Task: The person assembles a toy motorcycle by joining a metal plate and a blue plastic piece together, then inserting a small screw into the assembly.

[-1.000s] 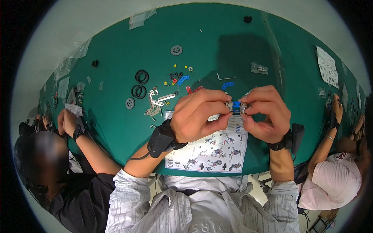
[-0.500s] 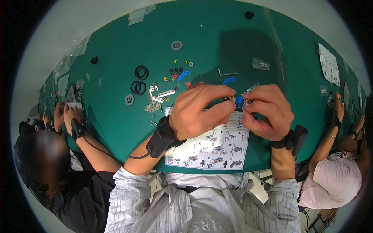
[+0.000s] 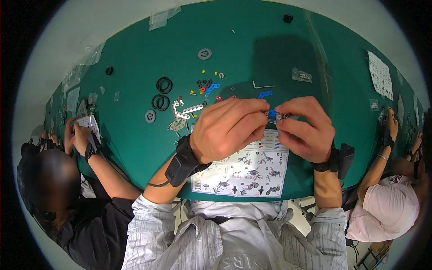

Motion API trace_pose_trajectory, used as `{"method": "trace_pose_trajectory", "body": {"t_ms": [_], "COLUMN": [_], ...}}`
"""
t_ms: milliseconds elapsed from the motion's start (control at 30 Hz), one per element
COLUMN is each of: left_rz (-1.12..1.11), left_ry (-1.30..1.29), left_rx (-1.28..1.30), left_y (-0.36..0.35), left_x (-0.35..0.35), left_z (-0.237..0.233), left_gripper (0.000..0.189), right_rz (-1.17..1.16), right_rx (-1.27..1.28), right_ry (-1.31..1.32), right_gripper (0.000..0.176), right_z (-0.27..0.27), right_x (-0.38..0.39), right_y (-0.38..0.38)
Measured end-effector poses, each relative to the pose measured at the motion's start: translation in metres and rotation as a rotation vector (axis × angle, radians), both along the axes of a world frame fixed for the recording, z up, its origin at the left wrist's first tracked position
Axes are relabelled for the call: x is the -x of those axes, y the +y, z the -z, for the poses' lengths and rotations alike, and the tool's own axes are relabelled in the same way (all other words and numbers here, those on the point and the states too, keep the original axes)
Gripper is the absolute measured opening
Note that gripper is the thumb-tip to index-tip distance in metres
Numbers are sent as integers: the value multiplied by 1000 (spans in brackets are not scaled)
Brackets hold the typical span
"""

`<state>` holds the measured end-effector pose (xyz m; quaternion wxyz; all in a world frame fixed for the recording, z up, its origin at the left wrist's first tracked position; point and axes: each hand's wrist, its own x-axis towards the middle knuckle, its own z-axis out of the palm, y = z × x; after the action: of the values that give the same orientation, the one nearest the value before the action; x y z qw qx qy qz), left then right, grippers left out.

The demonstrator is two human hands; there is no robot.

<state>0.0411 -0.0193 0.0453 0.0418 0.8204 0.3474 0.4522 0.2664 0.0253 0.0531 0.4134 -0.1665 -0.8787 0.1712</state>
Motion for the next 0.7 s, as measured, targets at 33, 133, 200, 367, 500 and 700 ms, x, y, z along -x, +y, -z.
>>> {"method": "trace_pose_trajectory", "body": {"t_ms": [33, 133, 200, 367, 500, 700], "left_rz": [4, 37, 58, 73, 73, 70], "left_ry": [4, 8, 10, 13, 13, -49], "left_rx": [-6, -18, -18, -3, 33, 120], "left_y": [0, 2, 3, 2, 3, 2], "left_x": [0, 3, 5, 4, 3, 3], "left_z": [-2, 1, 2, 1, 0, 1], "left_gripper": [29, 29, 29, 28, 27, 29], "right_rz": [-6, -35, -50, -59, -51, -17], "right_rx": [7, 24, 36, 45, 44, 23], "right_ry": [3, 7, 4, -22, -8, 28], "right_gripper": [35, 34, 33, 32, 32, 32], "right_z": [0, 1, 0, -3, -3, -3], "right_x": [0, 1, 0, 0, 1, 2], "right_y": [0, 1, 1, 1, 1, 1]}}
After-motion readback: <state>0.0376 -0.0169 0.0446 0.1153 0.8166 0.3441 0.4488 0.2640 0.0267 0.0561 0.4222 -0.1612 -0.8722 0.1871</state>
